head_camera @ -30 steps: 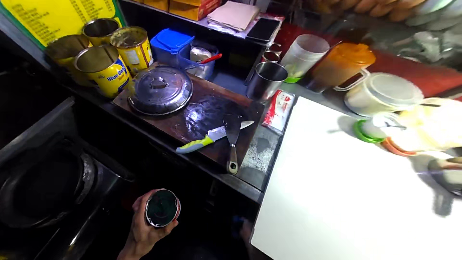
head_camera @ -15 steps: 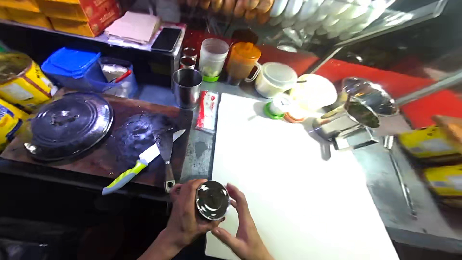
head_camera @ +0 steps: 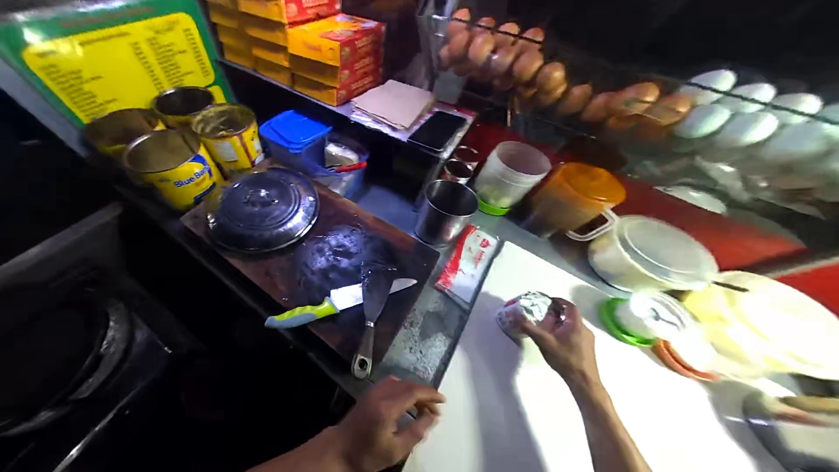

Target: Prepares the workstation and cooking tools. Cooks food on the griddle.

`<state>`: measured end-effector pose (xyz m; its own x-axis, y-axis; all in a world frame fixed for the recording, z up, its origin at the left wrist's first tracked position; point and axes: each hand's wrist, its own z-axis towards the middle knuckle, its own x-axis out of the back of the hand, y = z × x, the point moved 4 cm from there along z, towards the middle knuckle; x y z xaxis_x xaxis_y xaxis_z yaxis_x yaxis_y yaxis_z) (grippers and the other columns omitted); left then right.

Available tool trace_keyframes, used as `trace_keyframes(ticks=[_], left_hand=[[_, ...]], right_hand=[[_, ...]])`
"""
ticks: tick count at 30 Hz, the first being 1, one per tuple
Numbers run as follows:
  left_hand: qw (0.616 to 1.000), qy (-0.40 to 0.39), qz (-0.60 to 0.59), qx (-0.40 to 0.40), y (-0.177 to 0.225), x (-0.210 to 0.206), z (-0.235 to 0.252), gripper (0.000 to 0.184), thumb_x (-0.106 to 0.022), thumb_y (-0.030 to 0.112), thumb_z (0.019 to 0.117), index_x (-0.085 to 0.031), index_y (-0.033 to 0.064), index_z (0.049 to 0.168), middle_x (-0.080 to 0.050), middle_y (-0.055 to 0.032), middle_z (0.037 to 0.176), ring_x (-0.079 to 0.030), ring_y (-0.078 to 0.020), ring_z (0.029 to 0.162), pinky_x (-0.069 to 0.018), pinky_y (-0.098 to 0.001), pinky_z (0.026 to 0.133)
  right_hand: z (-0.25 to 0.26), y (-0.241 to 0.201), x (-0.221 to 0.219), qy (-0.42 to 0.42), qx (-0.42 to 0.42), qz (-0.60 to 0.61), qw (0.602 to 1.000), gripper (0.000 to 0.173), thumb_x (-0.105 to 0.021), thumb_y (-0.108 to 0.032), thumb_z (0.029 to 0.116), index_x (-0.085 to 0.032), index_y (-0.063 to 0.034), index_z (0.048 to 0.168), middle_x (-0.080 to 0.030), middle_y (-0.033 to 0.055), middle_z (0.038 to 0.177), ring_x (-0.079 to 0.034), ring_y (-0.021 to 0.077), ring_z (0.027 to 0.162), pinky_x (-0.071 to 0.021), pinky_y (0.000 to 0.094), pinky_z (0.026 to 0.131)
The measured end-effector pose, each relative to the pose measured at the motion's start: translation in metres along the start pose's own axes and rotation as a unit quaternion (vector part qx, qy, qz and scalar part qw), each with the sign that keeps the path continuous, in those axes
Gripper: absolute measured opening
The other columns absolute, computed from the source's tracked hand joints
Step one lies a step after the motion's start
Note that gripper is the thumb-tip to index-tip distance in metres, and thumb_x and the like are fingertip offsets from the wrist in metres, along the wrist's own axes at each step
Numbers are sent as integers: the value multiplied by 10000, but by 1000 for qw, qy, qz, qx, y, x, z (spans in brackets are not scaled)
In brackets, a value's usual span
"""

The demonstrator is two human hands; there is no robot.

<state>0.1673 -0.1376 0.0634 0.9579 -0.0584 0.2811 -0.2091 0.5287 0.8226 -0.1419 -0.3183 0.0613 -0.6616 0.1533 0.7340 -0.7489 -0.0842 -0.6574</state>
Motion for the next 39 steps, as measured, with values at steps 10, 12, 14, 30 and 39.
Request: trace_keyframes(ticks=[10, 12, 14, 30, 39], left_hand=[[889, -90, 410, 184, -79, 149, 14, 341, -694, 309, 952, -733, 40, 1157, -707, -207, 1153, -662, -446, 1070, -473, -632, 944], [892, -144, 386, 188, -93, 150, 29, 350, -706, 294, 944, -710, -19, 1100, -698, -241, 1089, -675, -442, 1028, -508, -585, 913], [892, -196, 328, 239, -100, 158, 41, 385, -688, 291, 953, -683, -63, 1107, -678, -267, 1100, -665, -438, 1053, -515, -561, 922], [927, -23, -73, 366, -130, 217, 19, 452, -644, 481, 861, -631, 74, 1059, -619, 66, 706, -569, -17, 467, -498, -197, 408], [923, 84, -90, 366, -122, 231, -7, 459, -668, 471, 902, -592, 50, 1068, -603, 107, 692, -565, -4, 484, -511, -195, 428]], right_hand=[[-103, -209, -136, -244, -54, -144, 957, 639, -596, -484, 996, -574, 31, 1375, -646, 239, 1281, -664, 390, 1136, -544, 559, 907], [-111, -234, -171, -289, -138, -206, 925, 577, -581, -392, 1018, -519, 21, 1415, -565, 240, 1383, -647, 390, 1173, -549, 532, 905], [-105, -236, -167, -252, -193, -183, 930, 459, -564, -271, 1025, -565, 18, 1381, -555, 246, 1390, -654, 384, 1152, -547, 517, 929], [-116, -235, -118, -226, -320, -265, 881, 365, -447, -256, 1087, -660, -46, 1296, -646, 196, 1282, -675, 400, 1085, -541, 583, 856], [44, -174, -79, -359, -172, -300, 867, 294, -551, -288, 1059, -734, -70, 1135, -708, 205, 1066, -658, 410, 1056, -479, 652, 893]])
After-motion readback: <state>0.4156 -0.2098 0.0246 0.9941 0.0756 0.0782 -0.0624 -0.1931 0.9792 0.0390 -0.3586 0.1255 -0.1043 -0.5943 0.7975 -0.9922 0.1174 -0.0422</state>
